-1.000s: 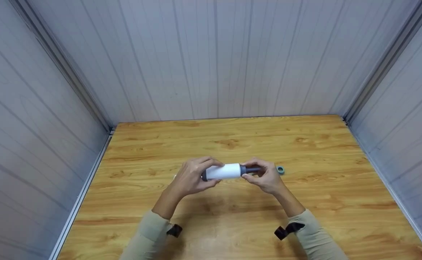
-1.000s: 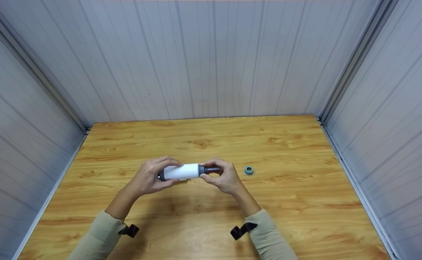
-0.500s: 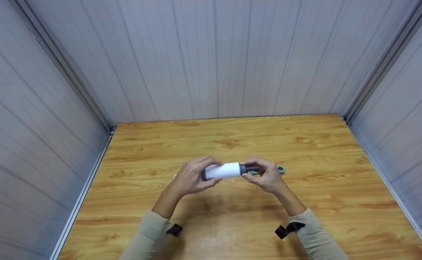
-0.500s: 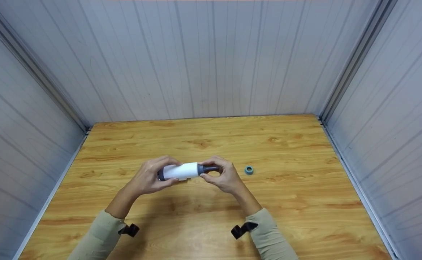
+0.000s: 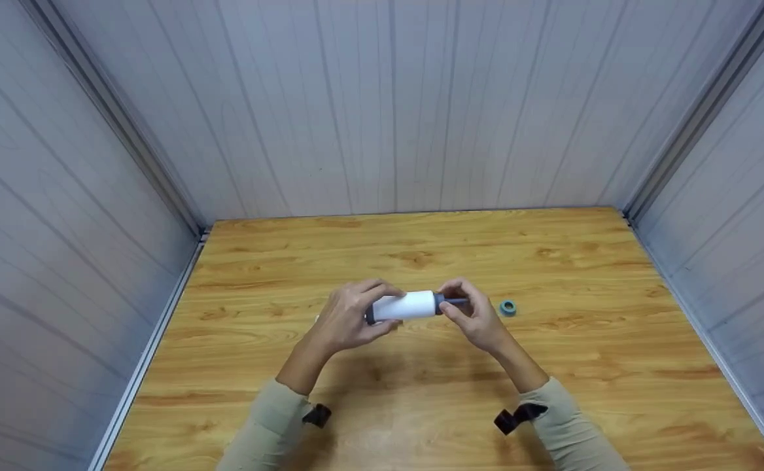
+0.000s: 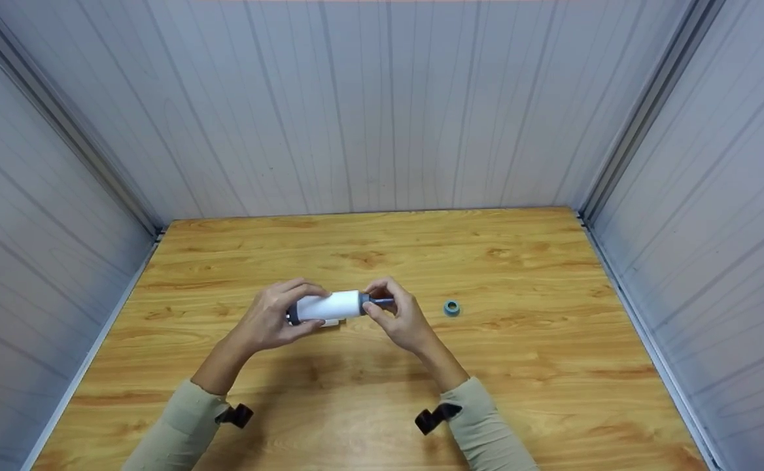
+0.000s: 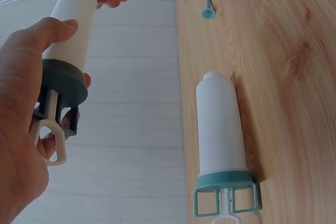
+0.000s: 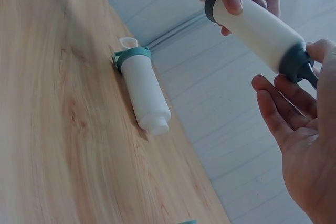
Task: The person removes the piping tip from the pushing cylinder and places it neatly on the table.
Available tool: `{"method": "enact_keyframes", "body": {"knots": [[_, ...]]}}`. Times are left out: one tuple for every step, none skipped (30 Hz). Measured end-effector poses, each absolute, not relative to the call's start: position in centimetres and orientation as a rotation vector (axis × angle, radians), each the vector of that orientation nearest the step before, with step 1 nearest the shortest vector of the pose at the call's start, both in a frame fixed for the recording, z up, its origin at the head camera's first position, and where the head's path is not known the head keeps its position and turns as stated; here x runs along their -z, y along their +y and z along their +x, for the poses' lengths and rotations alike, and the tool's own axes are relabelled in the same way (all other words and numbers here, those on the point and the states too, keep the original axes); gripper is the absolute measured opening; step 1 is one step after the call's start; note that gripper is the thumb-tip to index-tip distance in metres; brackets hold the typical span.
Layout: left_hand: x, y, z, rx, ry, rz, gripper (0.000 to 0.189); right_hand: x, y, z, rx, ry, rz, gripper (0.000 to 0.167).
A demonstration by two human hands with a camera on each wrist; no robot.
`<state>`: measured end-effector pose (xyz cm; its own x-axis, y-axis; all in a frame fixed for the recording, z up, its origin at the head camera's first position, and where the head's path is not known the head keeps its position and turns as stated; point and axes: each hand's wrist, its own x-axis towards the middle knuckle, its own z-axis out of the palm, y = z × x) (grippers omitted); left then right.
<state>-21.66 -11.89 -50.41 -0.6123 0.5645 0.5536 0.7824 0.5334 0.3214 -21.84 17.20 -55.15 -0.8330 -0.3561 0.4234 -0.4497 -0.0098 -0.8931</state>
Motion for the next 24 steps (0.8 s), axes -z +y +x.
{"method": "enact_keyframes", "body": {"knots": [[50.41,-11.88,-21.67,0.773,-2.386,-1.107,0.04,55.13,17.17,-21.79,-2.002,-2.155,0.883,0.022],[50.41,-11.88,-21.66,0.767,-2.381,-1.106,0.04,55.14,17.15,-21.8,-2.001,-2.155,0.883,0.022],[50.43,-11.88,-21.66,0.764,-2.377,-1.105,0.04,55.12,17.13,-21.78,-2.0,-2.154,0.887,0.021],[50.44,-11.88,-21.65,0.762,-2.373,-1.103,0.04,55.13,17.13,-21.77,-1.999,-2.157,0.889,0.021],[50.46,-11.89,-21.64,0.759,-2.372,-1.101,0.04,55.1,17.11,-21.76,-1.998,-2.156,0.894,0.021],[50.48,-11.88,-21.63,0.758,-2.371,-1.099,0.04,55.08,17.11,-21.74,-1.994,-2.157,0.896,0.021],[50.49,-11.89,-21.61,0.76,-2.368,-1.099,0.04,55.06,17.09,-21.73,-1.991,-2.162,0.895,0.022],[50.51,-11.9,-21.61,0.763,-2.369,-1.098,0.039,55.03,17.08,-21.73,-1.988,-2.164,0.898,0.022],[50.54,-11.91,-21.61,0.766,-2.369,-1.096,0.039,55.0,17.08,-21.72,-1.984,-2.165,0.902,0.022],[50.56,-11.89,-21.62,0.766,-2.369,-1.096,0.039,54.98,17.08,-21.71,-1.979,-2.164,0.905,0.022],[50.58,-11.87,-21.64,0.766,-2.369,-1.096,0.039,54.97,17.08,-21.7,-1.976,-2.16,0.907,0.022],[50.61,-11.84,-21.65,0.769,-2.369,-1.096,0.039,54.97,17.09,-21.7,-1.976,-2.156,0.91,0.022],[50.65,-11.82,-21.68,0.773,-2.374,-1.096,0.039,55.01,17.13,-21.73,-1.978,-2.147,0.918,0.022],[50.69,-11.79,-21.68,0.775,-2.379,-1.094,0.039,55.06,17.15,-21.76,-1.979,-2.138,0.924,0.022],[50.72,-11.76,-21.67,0.777,-2.381,-1.091,0.039,55.11,17.17,-21.79,-1.977,-2.129,0.932,0.022],[50.73,-11.73,-21.67,0.779,-2.383,-1.09,0.039,55.18,17.19,-21.84,-1.973,-2.12,0.94,0.022],[50.76,-11.71,-21.67,0.781,-2.383,-1.089,0.039,55.26,17.21,-21.88,-1.972,-2.11,0.947,0.022],[50.77,-11.7,-21.66,0.781,-2.386,-1.087,0.039,55.33,17.23,-21.93,-1.968,-2.099,0.957,0.022],[50.78,-11.69,-21.66,0.78,-2.386,-1.086,0.039,55.4,17.26,-21.97,-1.964,-2.084,0.97,0.022],[50.79,-11.68,-21.67,0.779,-2.384,-1.086,0.039,55.45,17.26,-21.99,-1.959,-2.076,0.976,0.023],[50.79,-11.68,-21.68,0.778,-2.384,-1.087,0.039,55.49,17.26,-22.0,-1.953,-2.067,0.985,0.023],[50.78,-11.67,-21.68,0.774,-2.381,-1.089,0.039,55.51,17.27,-22.01,-1.954,-2.056,0.995,0.024],[50.79,-11.65,-21.67,0.771,-2.383,-1.09,0.039,55.53,17.3,-22.02,-1.956,-2.044,1.007,0.024],[50.77,-11.64,-21.66,0.77,-2.385,-1.091,0.038,55.53,17.32,-22.0,-1.956,-2.035,1.017,0.024]]}}
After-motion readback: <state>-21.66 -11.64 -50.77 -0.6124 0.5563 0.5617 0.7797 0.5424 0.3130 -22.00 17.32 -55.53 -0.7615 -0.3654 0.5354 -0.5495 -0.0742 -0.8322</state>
